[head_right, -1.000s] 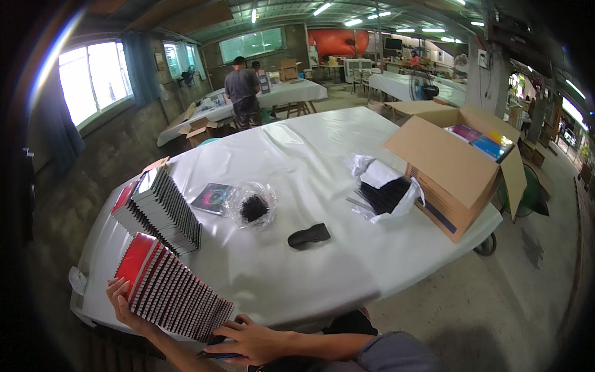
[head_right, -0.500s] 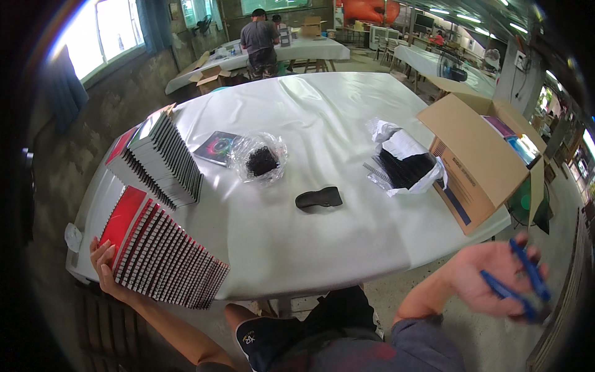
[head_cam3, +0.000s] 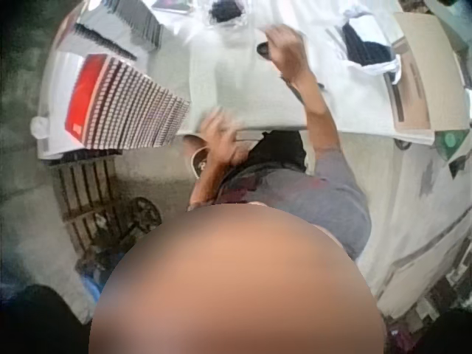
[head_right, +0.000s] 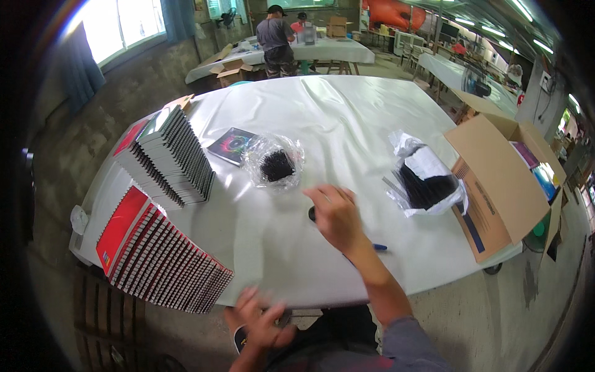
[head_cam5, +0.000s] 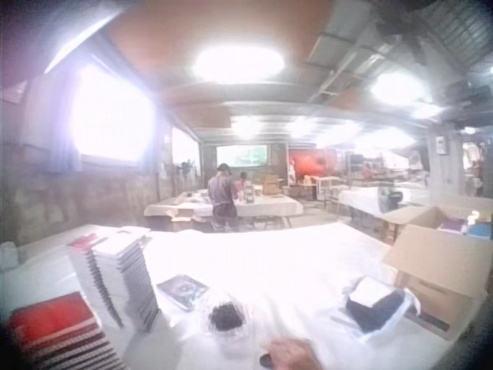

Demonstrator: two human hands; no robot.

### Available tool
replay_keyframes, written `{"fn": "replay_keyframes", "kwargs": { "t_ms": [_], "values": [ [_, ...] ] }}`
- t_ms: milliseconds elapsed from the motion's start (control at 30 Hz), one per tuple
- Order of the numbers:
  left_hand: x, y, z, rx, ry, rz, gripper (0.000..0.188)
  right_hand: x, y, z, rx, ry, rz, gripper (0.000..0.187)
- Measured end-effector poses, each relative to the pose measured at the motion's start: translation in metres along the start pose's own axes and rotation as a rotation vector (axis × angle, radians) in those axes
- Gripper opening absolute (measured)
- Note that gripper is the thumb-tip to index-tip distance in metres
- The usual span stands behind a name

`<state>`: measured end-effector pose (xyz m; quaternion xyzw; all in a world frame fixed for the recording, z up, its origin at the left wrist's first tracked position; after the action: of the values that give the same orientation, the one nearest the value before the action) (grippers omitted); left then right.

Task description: The person uses pliers to trim the spiral binding edges of stacked notebooks. They handle red and purple notebooks, cutting the binding coils and stacking the trimmed units on the table.

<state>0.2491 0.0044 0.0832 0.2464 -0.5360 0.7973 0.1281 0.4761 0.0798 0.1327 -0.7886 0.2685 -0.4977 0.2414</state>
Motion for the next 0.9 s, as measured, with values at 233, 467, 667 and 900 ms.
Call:
{"fn": "replay_keyframes", "kwargs": {
  "t_ms": [233,467,667,900],
  "values": [
    [-0.070,-0.006,-0.057,0.335,-0.128,-0.138,0.044,-0.215,-0.102,0.048,0.175,0.357,-0.467,0.016],
    [-0.066,0.002,-0.064,0.350,-0.171,-0.084,0.039,-0.197,-0.104,0.044,0.201,0.155,-0.128,0.019],
    [-0.065,-0.005,-0.056,0.321,-0.206,-0.081,0.031,-0.183,-0.126,0.073,-0.033,-0.385,-0.223,0.015],
    [-0.060,-0.012,-0.046,0.261,-0.276,-0.028,0.021,-0.172,-0.124,0.074,0.087,-0.101,-0.128,0.013]
  ]
}}
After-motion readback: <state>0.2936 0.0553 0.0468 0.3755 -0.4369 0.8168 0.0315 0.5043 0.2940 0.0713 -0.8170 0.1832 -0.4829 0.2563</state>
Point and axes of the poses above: each hand's wrist, its own y-axis away from the middle knuckle, its own x-axis out of the back of the hand, z = x × y, the point moved 8 cm from there along -y, towards the middle knuckle
